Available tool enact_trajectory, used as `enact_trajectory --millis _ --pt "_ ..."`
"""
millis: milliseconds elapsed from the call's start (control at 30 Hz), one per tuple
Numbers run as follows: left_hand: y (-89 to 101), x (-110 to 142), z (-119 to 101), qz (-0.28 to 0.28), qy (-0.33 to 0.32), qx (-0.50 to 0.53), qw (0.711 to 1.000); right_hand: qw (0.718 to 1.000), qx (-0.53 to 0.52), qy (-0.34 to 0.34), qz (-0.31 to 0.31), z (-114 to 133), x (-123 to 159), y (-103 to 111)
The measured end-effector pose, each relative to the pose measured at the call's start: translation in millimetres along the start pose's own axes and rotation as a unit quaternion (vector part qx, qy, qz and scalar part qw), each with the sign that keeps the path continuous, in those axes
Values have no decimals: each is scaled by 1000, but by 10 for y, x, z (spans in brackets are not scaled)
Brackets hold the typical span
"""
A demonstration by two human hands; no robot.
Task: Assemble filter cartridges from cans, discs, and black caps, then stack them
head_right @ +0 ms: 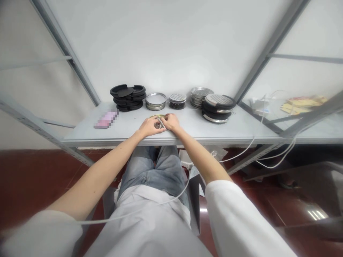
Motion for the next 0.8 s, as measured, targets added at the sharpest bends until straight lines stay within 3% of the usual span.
enact_trajectory --millis 133,367,633,800 --pt "-6 -30 10 -7 -22 -23 999 999 -23 -30 3 -49 -31 -16" --pt "-46 -85 70 5 2 -70 998 986 -60 -121 -99 -194 -19 17" --pt "-82 -211 28 -33 135 -112 984 975 -109 -182 -66 -256 11 19" --pt "-42 -254 11 -50 155 -94 982 977 -93 -183 -60 -244 9 -5"
Point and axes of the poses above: each hand's wrist, its own x-axis away from the middle knuckle, its own y-axis out of the back of the hand, z = x × y, the point moved 3 cm from there along -x, towards the middle knuckle, and after that the axes turned 11 degrees about x, right-handed, at the moved point
